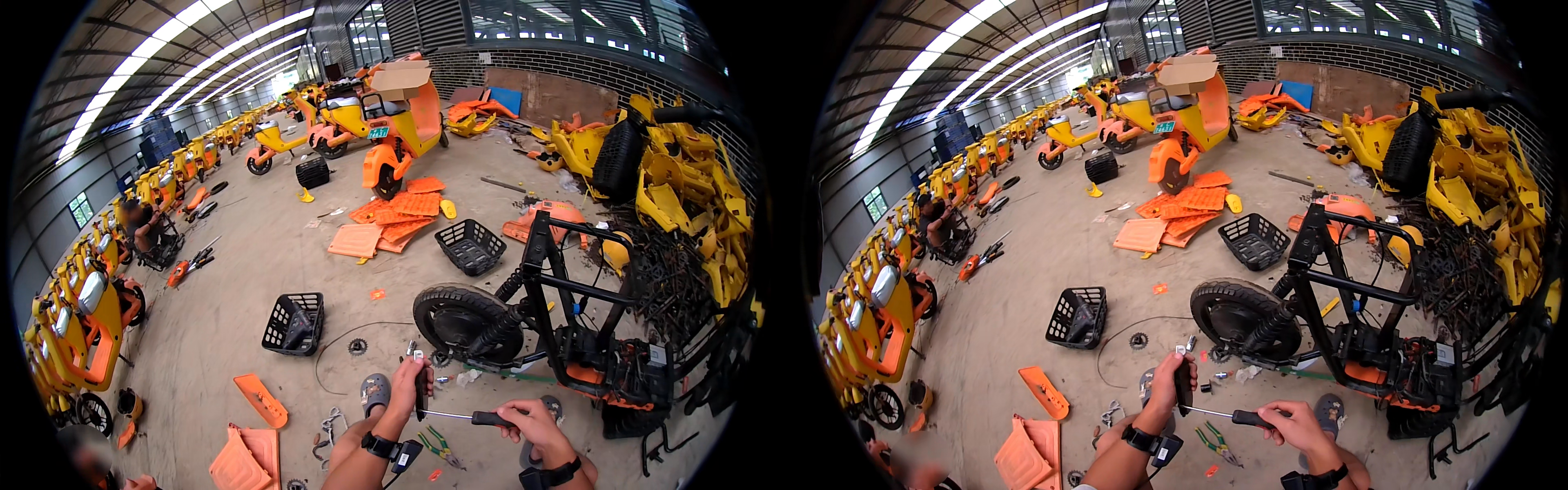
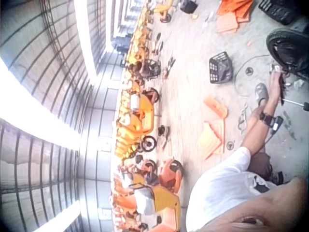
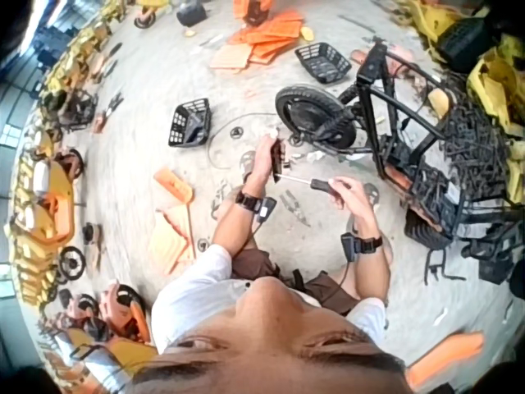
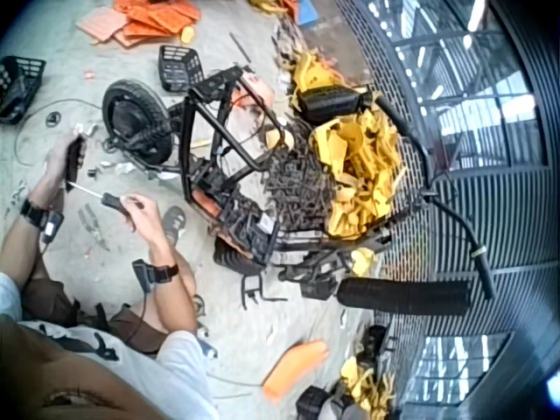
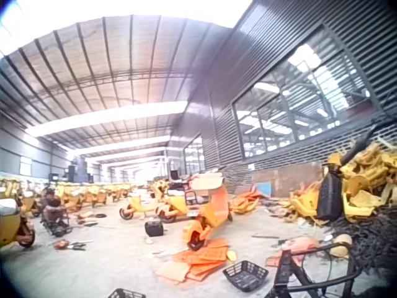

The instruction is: The person uses a screwdriver to attach a black component to a metal bracket, then wipes the assembly with a cloth and secures it to the rear of a motorcycle frame by hand.

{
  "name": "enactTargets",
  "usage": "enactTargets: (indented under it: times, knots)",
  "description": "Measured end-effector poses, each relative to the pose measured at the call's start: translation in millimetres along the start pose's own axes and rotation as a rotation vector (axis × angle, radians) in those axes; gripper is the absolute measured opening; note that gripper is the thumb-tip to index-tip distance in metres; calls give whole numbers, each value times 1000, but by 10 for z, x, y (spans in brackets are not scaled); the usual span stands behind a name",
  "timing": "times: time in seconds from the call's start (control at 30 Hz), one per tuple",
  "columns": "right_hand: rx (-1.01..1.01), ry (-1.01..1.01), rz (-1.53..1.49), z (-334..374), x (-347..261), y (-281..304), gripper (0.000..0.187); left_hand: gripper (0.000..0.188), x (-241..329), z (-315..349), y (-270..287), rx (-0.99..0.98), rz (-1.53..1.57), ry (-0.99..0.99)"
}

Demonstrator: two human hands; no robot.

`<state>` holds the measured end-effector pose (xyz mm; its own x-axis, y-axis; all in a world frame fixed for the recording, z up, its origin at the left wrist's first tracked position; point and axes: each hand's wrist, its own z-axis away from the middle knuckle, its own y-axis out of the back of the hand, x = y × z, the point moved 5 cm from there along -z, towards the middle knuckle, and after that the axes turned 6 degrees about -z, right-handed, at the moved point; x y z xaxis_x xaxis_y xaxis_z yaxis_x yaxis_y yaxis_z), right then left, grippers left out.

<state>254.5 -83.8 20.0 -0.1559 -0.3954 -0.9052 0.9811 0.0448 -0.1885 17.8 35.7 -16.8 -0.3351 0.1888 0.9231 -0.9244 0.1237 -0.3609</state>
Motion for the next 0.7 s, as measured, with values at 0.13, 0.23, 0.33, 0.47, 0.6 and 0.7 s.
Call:
enactTargets:
  times: [0.13, 0.23, 0.33, 0.47, 0.6, 0.7]
  knots:
    - [47, -9, 27, -65, 18, 71, 24, 28, 61, 22, -81, -31, -99, -152]
    - [71, -25, 13, -109, 20, 82, 23, 27, 72, 68, -83, -20, -98, -136]
    - [141, 25, 38, -150, 68, 23, 20, 29, 88, 53, 13, 21, 41, -99]
    - [212, 195, 24, -154, -85, -40, 18, 31, 61, -4, 64, 55, 150, -36]
    - [148, 229, -173, -210, -123, -40, 27, 31, 50, -37, 135, 89, 140, 24]
    - [113, 262, -250, -275, -131, -9, 31, 31, 39, -76, 200, 115, 188, 38]
